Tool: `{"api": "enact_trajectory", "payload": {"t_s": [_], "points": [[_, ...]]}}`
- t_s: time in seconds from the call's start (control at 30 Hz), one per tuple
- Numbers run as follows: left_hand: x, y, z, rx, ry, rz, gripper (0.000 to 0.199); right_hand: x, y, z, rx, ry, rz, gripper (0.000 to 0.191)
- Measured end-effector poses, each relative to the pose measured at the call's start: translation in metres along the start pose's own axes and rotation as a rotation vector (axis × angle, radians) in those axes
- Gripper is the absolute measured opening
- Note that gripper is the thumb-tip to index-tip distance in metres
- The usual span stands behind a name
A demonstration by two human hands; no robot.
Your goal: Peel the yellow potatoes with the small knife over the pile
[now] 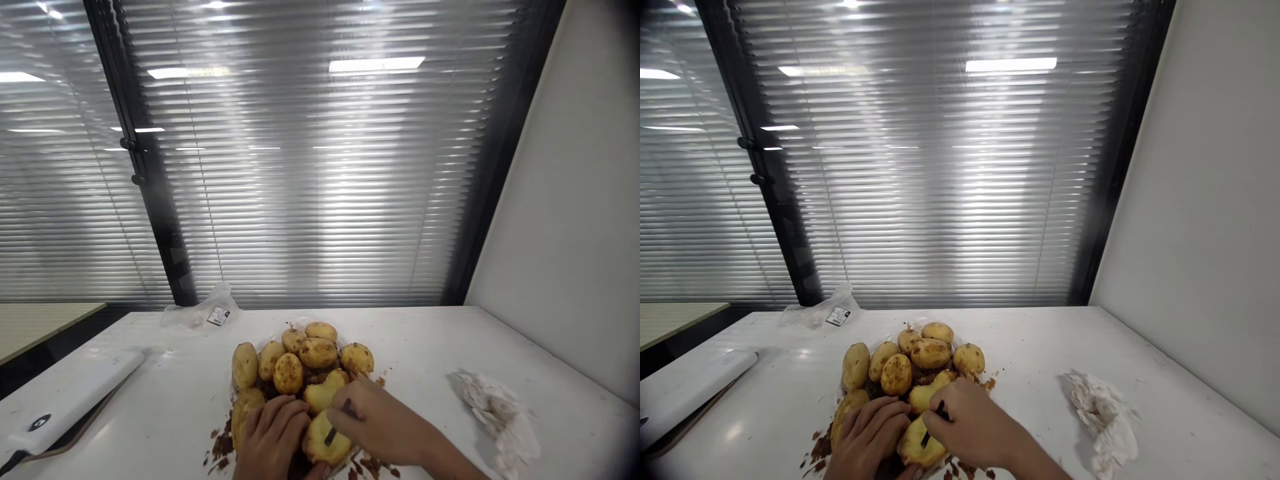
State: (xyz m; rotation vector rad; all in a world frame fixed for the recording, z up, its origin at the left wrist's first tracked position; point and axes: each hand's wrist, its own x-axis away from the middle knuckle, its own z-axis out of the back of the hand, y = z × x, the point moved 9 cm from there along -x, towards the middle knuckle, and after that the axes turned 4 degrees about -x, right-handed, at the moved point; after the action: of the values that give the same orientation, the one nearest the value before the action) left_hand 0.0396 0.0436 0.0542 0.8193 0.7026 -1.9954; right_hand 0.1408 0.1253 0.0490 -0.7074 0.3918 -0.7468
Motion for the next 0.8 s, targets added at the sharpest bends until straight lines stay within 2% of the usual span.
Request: {"api": "enact_trajectory", "payload": {"t_s": [0.07,0.2,0.37,0.57,0.7,0.8], "points": [[-0.001,0.0,0.001,-0.009,0.0,-0.006,0.033,-0.001,0.005,0.001,0.038,0.005,-0.036,0.039],[-0.001,0.001,0.002,-0.023,0.0,-0.013,0.036,0.0,0.016,0.013,0.11,0.109,-0.133,0.038],[-0.001,0.001,0.004,-0.008,0.017,-0.007,0.033,-0.001,0.006,0.0,-0.006,-0.009,-0.027,0.04],[-0.001,-0.001,0.003,0.017,0.021,0.024,0.036,-0.002,0.018,0.01,0.099,0.097,-0.125,0.038],[0.001,-0.001,-0.001,0.001,0.016,0.033,0.034,-0.003,0.007,0.004,-0.024,0.007,-0.041,0.041],[0.002,-0.001,-0.002,0.0,0.014,0.031,0.033,-0.004,0.008,0.001,-0.016,-0.003,-0.056,0.041]]}}
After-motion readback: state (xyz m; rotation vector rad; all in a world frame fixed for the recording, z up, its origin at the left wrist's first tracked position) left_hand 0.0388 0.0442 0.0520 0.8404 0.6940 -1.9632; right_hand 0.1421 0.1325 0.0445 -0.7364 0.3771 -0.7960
